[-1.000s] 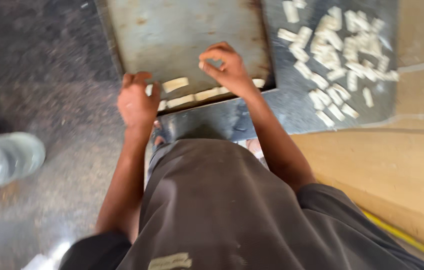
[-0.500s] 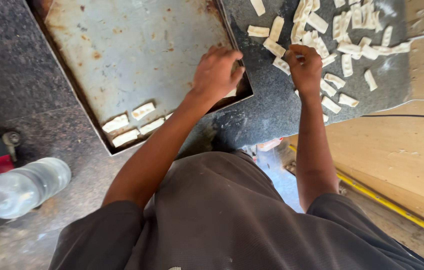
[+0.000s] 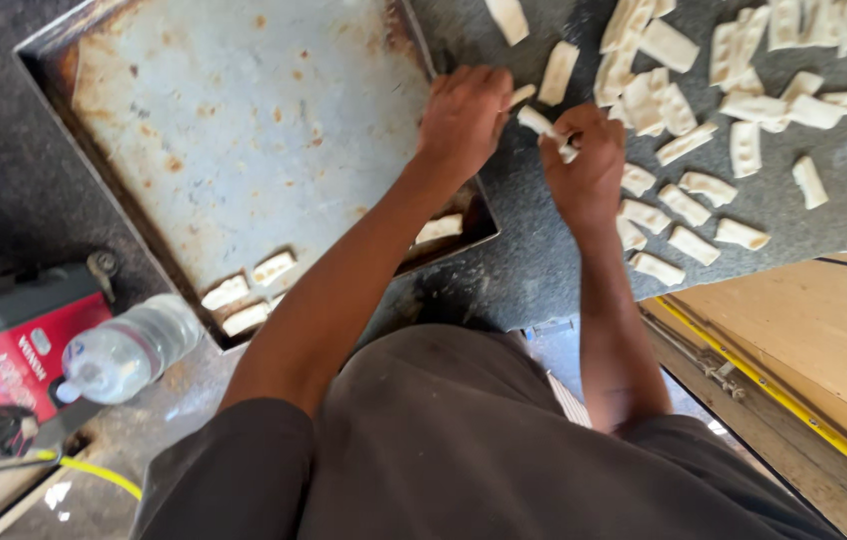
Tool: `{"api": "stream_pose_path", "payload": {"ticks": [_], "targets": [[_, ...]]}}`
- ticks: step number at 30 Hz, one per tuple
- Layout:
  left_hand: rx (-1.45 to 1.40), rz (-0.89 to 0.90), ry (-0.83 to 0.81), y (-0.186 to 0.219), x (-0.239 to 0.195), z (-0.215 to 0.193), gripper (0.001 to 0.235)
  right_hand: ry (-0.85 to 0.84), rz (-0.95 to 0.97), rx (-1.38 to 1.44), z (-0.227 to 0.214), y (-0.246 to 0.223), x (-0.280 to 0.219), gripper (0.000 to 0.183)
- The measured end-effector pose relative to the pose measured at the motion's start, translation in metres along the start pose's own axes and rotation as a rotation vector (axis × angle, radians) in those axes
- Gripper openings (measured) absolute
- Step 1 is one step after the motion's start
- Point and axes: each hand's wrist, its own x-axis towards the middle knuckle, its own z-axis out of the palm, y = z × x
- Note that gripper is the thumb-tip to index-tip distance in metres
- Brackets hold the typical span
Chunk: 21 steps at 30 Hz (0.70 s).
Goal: The person arranges rectangular dough pieces by hand onto metal baking trays in neat rows. After filling one tray, they place it into a metal rack and retrieve an empty tray to continue arranging more dough pieces.
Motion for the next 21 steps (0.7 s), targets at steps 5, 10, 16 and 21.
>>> {"api": "stream_pose_path", "payload": {"ticks": [5,10,16,21], "targets": [[-0.439,-0.051,0.035,-0.013,-0.057,-0.07,0.022,0.029,0.029,0.055,-0.015,-0.012,-0.005,0.022],[-0.314,-0.346,0.056,-0.048,-0.172,-0.15,0.021,-0.066,-0.021,0.175,-0.012,-0.045,-0.027,0.018],[-0.637,-0.59,0.078,-0.079,-0.248,-0.144,0.022,-0.519,-0.017,0.537,0.044,-0.1,-0.049,0.017],[-0.233,-0.588,0.153,-0.085,-0.258,-0.106,0.017,-0.62,-0.069,0.455,0.085,-0.132,-0.046,0.016]]}}
